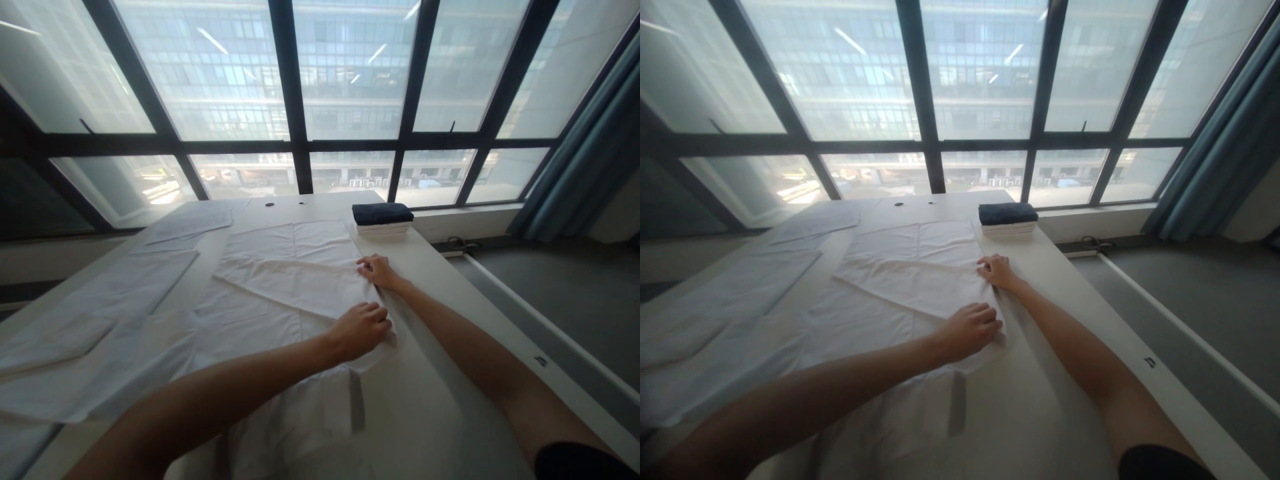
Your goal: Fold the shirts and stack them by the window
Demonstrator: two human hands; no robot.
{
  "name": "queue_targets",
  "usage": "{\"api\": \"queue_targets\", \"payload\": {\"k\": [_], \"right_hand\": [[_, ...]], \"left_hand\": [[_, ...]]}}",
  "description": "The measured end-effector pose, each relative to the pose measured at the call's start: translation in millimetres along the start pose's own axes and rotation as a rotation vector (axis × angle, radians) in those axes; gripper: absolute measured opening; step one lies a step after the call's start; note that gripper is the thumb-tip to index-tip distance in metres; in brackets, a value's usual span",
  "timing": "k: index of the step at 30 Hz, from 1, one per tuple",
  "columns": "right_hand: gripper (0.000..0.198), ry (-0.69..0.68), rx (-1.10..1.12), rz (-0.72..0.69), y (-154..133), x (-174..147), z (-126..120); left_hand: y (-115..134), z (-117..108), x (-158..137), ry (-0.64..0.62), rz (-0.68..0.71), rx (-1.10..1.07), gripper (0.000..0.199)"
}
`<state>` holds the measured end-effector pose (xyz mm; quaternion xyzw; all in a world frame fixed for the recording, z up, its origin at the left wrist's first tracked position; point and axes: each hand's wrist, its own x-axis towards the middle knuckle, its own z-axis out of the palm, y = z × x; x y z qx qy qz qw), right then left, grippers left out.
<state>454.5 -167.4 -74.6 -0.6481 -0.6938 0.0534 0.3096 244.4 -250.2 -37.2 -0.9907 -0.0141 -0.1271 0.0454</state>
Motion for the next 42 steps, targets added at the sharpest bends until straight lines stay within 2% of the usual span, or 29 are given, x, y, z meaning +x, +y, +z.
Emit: {"api": "queue_targets", "payload": {"k": [5, 8, 11, 13, 16, 19, 21, 23, 25, 28, 30, 32, 34, 37, 39, 42], "right_hand": [[0.020, -0.022, -0.068, 0.019, -0.8, 4.1, 0.1], [0.019, -0.024, -0.099, 0.008, -3.6, 3.6, -1.1], [0.019, -0.012, -0.158, 0.006, -5.6, 1.7, -1.2], [0.021, -0.001, -0.192, 0.015, -4.9, 1.1, 0.1], [0.026, 0.022, -0.234, 0.049, -0.5, 2.2, 4.0], [0.030, 0.036, -0.270, 0.121, 5.9, 5.6, 8.6], [0.028, 0.066, -0.264, 0.171, 11.1, 7.9, 9.8], [0.026, 0.125, -0.248, 0.217, 17.3, 9.7, 8.1], [0.031, 0.190, -0.232, 0.252, 24.1, 10.5, 3.3], [0.040, 0.274, -0.198, 0.260, 30.6, 10.6, -5.6], [0.044, 0.303, -0.172, 0.222, 29.0, 10.3, -8.2], [0.045, 0.308, -0.146, 0.159, 22.5, 9.5, -5.5], [0.045, 0.275, -0.090, 0.037, 13.6, 8.5, 2.1], [0.041, 0.137, -0.010, -0.132, 4.7, 7.4, 15.4], [0.039, 0.053, -0.016, -0.128, 5.1, 7.6, 20.0], [0.033, 0.020, -0.050, -0.069, 13.1, 8.8, 18.0]], "left_hand": [[-4.9, 9.0, -5.7, 0.026, 0.048, -0.055, 0.022], [-6.6, 0.0, -3.7, 0.047, -0.016, -0.153, 0.035], [-8.1, -7.0, 2.5, 0.101, -0.069, -0.263, 0.036], [-7.0, -5.5, 3.5, 0.045, -0.008, -0.317, 0.045], [-1.2, 2.2, -3.1, -0.128, 0.106, -0.374, 0.066], [6.0, 3.5, -11.3, -0.212, 0.148, -0.439, 0.080], [7.6, -1.7, -12.6, -0.246, 0.190, -0.490, 0.080], [3.4, -7.7, -9.7, -0.253, 0.212, -0.543, 0.073], [-8.0, -9.5, -4.5, -0.186, 0.136, -0.550, 0.060], [-35.3, 0.4, 2.7, -0.072, -0.122, -0.385, 0.053], [-54.1, 12.5, 4.7, -0.099, -0.238, -0.242, 0.056], [-67.8, 24.0, 4.2, -0.162, -0.265, -0.167, 0.064], [-74.8, 31.7, 2.5, -0.195, -0.253, -0.149, 0.068], [-77.1, 35.5, 0.5, -0.187, -0.246, -0.140, 0.067], [-78.2, 34.9, 0.0, -0.183, -0.237, -0.150, 0.067], [-83.0, 31.3, -1.8, -0.184, -0.199, -0.203, 0.067]]}}
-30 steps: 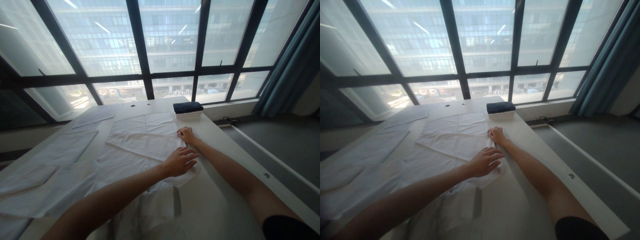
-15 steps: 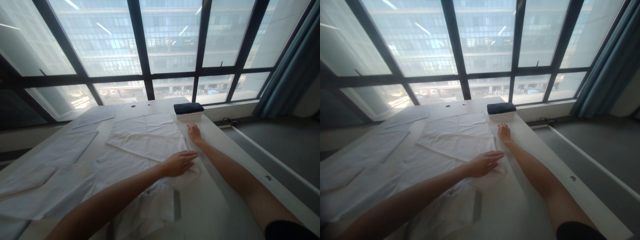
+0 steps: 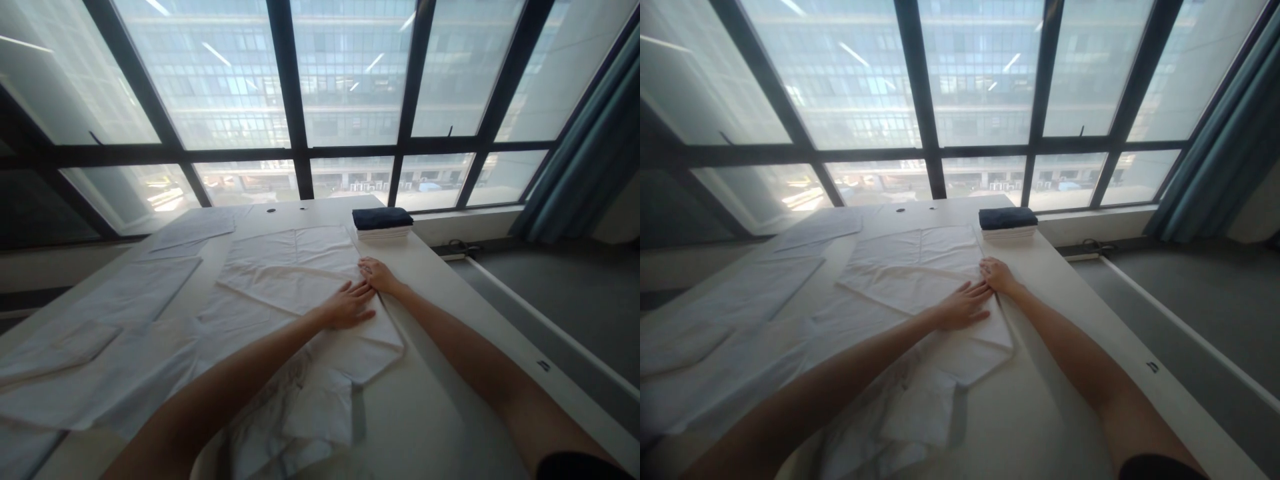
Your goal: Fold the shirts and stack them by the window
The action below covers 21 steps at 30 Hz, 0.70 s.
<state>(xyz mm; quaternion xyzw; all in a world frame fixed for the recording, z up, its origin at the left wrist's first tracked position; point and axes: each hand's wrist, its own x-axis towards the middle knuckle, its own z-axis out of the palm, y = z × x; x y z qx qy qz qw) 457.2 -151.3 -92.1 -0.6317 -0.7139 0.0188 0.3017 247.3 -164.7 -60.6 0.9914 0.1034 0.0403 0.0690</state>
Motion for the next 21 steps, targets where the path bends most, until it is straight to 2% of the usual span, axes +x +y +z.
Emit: {"api": "queue_targets", "payload": {"k": [3, 6, 13, 17, 21], "right_hand": [[0.039, -0.017, -0.057, 0.021, 8.0, -0.2, -5.8], [0.044, -0.044, -0.161, 0.034, 9.7, -1.2, -8.7], [0.040, -0.046, -0.205, 0.041, 4.2, -2.3, -9.8], [0.041, -0.049, -0.208, 0.034, 2.3, -2.5, -11.7], [0.039, -0.054, -0.215, 0.034, 2.4, -2.2, -11.3]], "left_hand": [[-2.4, -7.4, -5.2, -0.037, 0.049, -0.057, 0.063], [6.2, -15.5, -13.8, -0.093, 0.111, -0.103, 0.062], [57.1, -18.7, -35.5, -0.190, 0.352, -0.198, 0.072], [71.2, -19.9, -40.9, -0.197, 0.385, -0.224, 0.079], [69.9, -22.8, -39.3, -0.207, 0.380, -0.249, 0.071]]}}
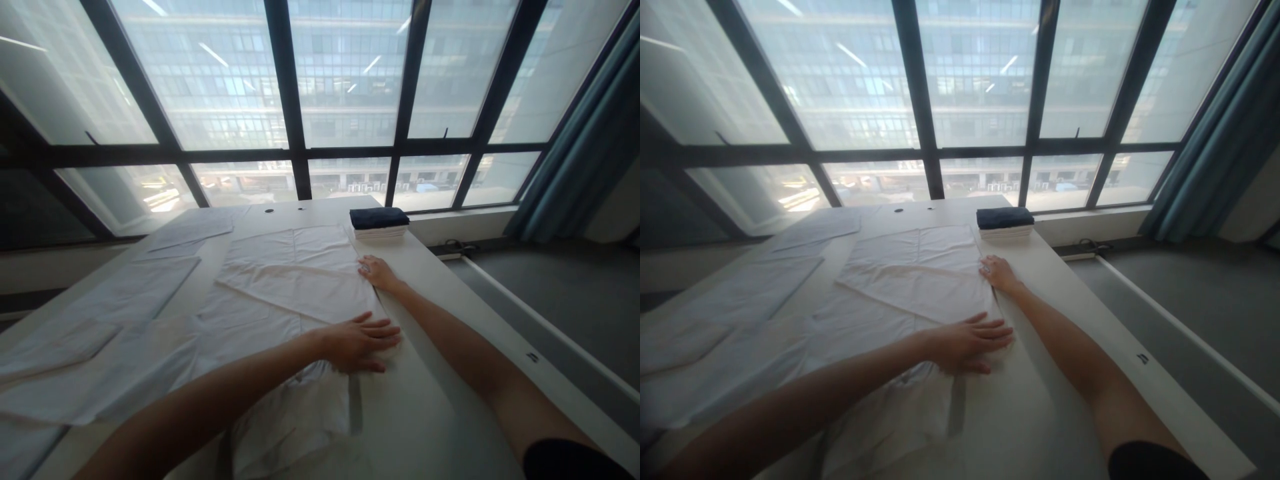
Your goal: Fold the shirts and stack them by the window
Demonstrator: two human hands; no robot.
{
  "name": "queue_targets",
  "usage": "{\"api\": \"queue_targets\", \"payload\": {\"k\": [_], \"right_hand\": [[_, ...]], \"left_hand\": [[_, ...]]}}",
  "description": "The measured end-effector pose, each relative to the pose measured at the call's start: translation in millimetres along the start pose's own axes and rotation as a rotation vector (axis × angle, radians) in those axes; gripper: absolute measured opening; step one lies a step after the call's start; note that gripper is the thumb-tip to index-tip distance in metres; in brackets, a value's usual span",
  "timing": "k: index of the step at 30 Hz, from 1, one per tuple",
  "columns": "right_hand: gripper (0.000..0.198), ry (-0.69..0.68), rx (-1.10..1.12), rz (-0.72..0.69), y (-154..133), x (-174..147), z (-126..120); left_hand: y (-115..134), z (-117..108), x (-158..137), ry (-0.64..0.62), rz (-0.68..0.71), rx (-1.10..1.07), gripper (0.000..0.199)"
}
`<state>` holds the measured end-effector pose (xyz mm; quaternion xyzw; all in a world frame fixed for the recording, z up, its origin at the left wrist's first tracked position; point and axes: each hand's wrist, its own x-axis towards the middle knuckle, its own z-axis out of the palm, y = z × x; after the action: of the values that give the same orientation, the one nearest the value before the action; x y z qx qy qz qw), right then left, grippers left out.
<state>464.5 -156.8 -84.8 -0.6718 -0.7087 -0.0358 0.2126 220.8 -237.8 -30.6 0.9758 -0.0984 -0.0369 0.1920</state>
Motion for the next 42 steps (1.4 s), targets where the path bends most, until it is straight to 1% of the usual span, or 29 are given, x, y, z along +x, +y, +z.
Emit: {"api": "queue_targets", "payload": {"k": [2, 5, 10, 12, 14, 15, 16, 17, 20, 22, 23, 25, 26, 29, 30, 32, 34, 36, 39, 42], "right_hand": [[0.039, -0.004, -0.003, 0.002, 0.8, 0.4, 1.4], [0.040, -0.013, -0.007, 0.012, 2.3, 0.9, 3.9], [0.041, -0.026, -0.006, 0.024, 3.0, 0.5, 4.6], [0.041, -0.029, -0.004, 0.024, 2.3, 0.1, 3.3], [0.041, -0.030, -0.003, 0.022, 1.2, -0.5, 1.6], [0.041, -0.030, -0.003, 0.021, 0.5, -0.8, 0.8], [0.040, -0.030, -0.003, 0.019, -0.2, -1.2, 0.0], [0.040, -0.030, -0.003, 0.017, -0.9, -1.6, -0.6], [0.039, -0.032, -0.006, 0.011, -2.0, -2.9, -1.4], [0.040, -0.030, -0.009, 0.010, -1.2, -3.6, -0.6], [0.041, -0.029, -0.011, 0.009, -0.2, -3.8, 0.2], [0.042, -0.028, -0.014, 0.004, 2.7, -3.8, 2.7], [0.042, -0.029, -0.016, -0.003, 4.5, -3.5, 4.4], [0.042, -0.031, -0.014, -0.011, 10.1, -2.3, 9.7], [0.042, -0.028, -0.011, -0.010, 11.6, -1.9, 11.3], [0.041, -0.021, -0.011, -0.007, 13.7, -1.4, 13.4], [0.041, -0.018, -0.016, -0.012, 14.3, -1.5, 14.0], [0.041, -0.017, -0.017, -0.017, 13.9, -2.0, 13.3], [0.041, -0.013, -0.013, -0.021, 12.2, -3.0, 11.4], [0.040, -0.013, -0.014, -0.016, 10.2, -3.4, 9.6]], "left_hand": [[-6.7, -0.6, -1.5, 0.028, -0.035, 0.012, 0.065], [-29.1, -1.5, -11.3, 0.074, -0.163, 0.077, 0.064], [-88.5, -14.5, -49.0, 0.143, -0.492, 0.195, 0.058], [-105.7, -21.4, -60.9, 0.168, -0.639, 0.221, 0.058], [-111.5, -24.4, -62.5, 0.175, -0.758, 0.232, 0.061], [-109.9, -23.6, -58.8, 0.173, -0.779, 0.233, 0.063], [-106.0, -21.2, -52.6, 0.165, -0.761, 0.232, 0.064], [-100.7, -17.6, -44.5, 0.163, -0.714, 0.231, 0.066], [-87.6, -5.0, -20.9, 0.176, -0.510, 0.230, 0.065], [-90.5, -1.7, -18.6, 0.183, -0.461, 0.225, 0.064], [-96.5, -2.7, -24.4, 0.182, -0.469, 0.224, 0.063], [-115.9, -9.8, -50.3, 0.184, -0.548, 0.234, 0.061], [-127.9, -15.3, -69.1, 0.191, -0.621, 0.246, 0.060], [-162.4, -33.6, -133.5, 0.222, -0.927, 0.270, 0.059], [-171.3, -38.9, -152.9, 0.235, -1.032, 0.280, 0.059], [-183.9, -46.3, -181.8, 0.243, -1.171, 0.293, 0.061], [-190.4, -49.9, -196.3, 0.252, -1.238, 0.306, 0.061], [-193.1, -52.1, -201.0, 0.292, -1.272, 0.320, 0.057], [-195.1, -58.4, -207.7, 0.414, -1.365, 0.356, 0.050], [-198.3, -70.4, -228.2, 0.508, -1.509, 0.366, 0.046]]}}
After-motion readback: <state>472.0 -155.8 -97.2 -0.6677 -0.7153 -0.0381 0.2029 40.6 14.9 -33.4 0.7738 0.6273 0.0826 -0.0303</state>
